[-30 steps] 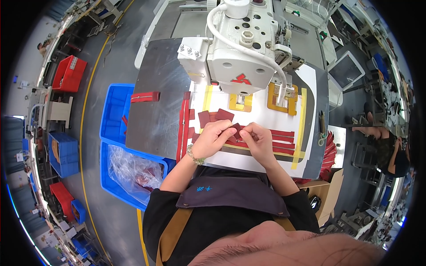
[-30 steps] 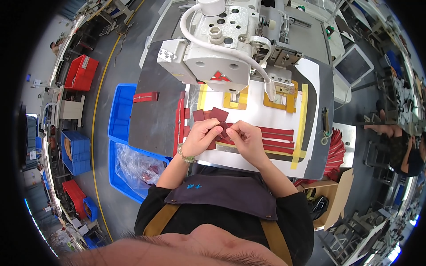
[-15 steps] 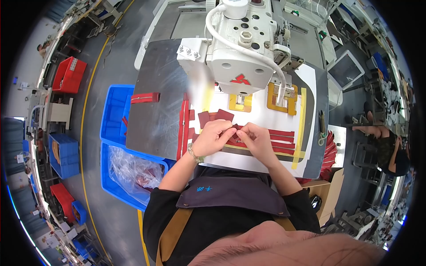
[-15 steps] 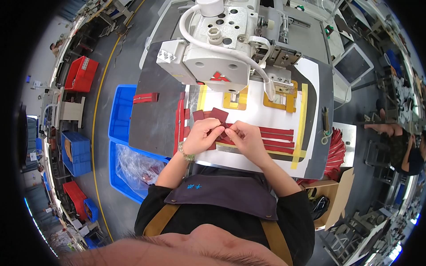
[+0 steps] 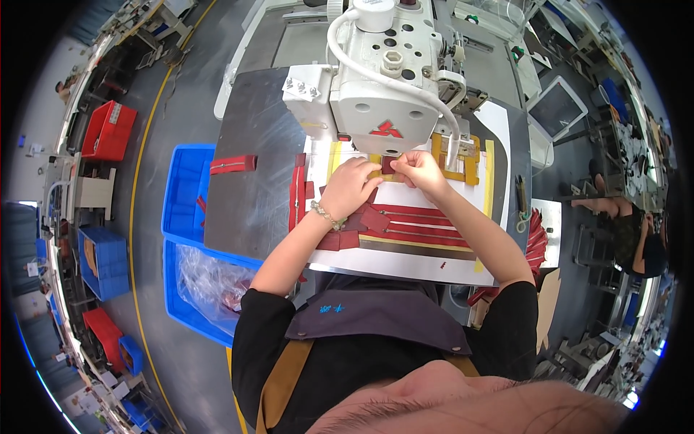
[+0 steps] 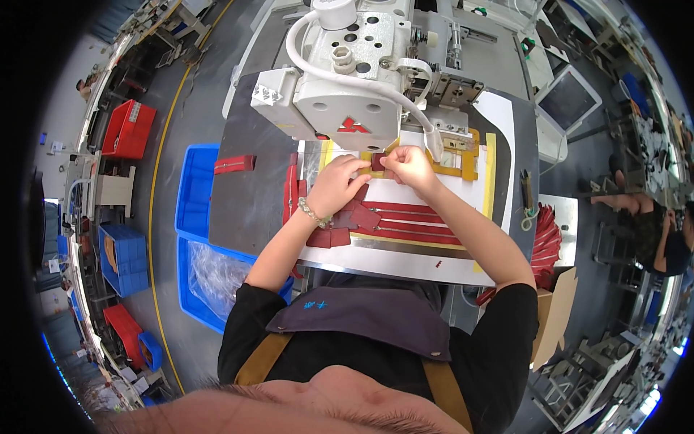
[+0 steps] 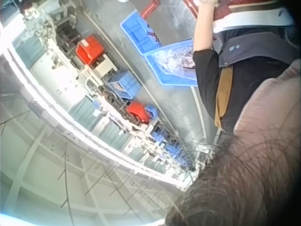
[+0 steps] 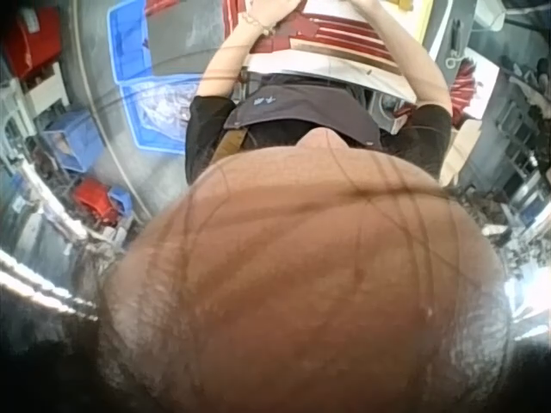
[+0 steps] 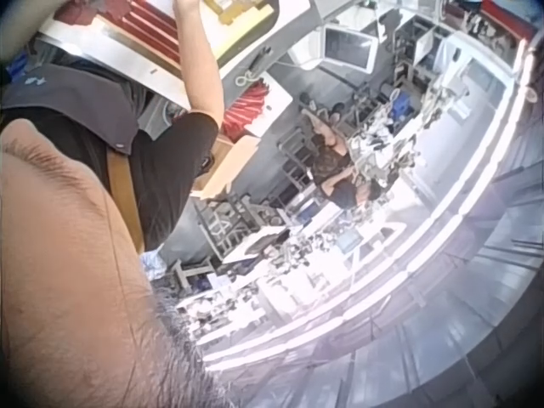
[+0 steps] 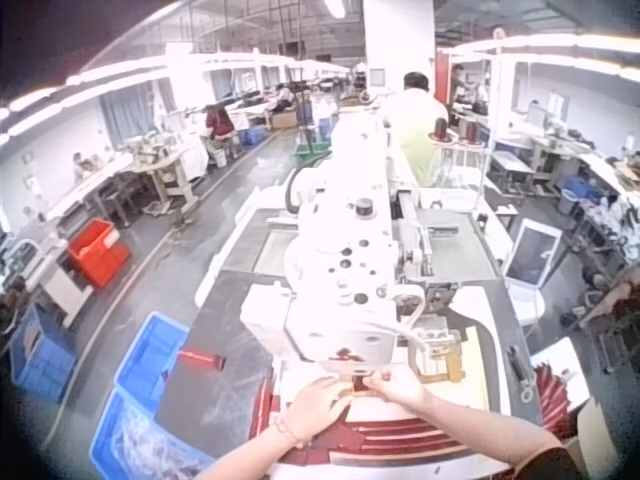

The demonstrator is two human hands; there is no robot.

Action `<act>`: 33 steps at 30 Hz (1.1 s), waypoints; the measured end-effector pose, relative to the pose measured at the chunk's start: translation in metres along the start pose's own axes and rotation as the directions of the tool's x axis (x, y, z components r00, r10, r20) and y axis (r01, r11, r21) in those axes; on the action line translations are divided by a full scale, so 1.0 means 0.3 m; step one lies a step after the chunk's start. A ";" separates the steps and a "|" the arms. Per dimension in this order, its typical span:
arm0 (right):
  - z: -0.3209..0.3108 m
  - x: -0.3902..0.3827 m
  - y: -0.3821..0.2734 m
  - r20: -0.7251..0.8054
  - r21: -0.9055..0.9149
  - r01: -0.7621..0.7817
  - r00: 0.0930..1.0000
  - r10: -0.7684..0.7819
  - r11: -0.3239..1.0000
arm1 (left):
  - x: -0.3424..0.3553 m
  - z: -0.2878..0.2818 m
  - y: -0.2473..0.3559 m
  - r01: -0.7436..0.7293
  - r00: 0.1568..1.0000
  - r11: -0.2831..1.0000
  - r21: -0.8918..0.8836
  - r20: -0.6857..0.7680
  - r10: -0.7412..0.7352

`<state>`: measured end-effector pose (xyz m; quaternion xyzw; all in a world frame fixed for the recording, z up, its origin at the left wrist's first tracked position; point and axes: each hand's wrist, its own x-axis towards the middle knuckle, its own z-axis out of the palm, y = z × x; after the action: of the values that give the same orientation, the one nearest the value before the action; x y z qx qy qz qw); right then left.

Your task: The recorder is sewing small leather patches onto long straps using an industrial sewing machine.

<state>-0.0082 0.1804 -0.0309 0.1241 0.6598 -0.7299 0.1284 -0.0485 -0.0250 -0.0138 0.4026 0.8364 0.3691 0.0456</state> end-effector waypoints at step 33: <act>-0.096 -0.069 0.028 0.513 -0.753 0.657 0.623 -0.590 0.038 | -0.005 0.008 -0.055 -0.328 0.944 0.871 0.366 0.152 0.292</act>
<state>0.0143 0.2087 -0.0342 -0.2883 0.9201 -0.2274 -0.1362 -0.0571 -0.0311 -0.0266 0.5492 0.8140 0.1806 -0.0562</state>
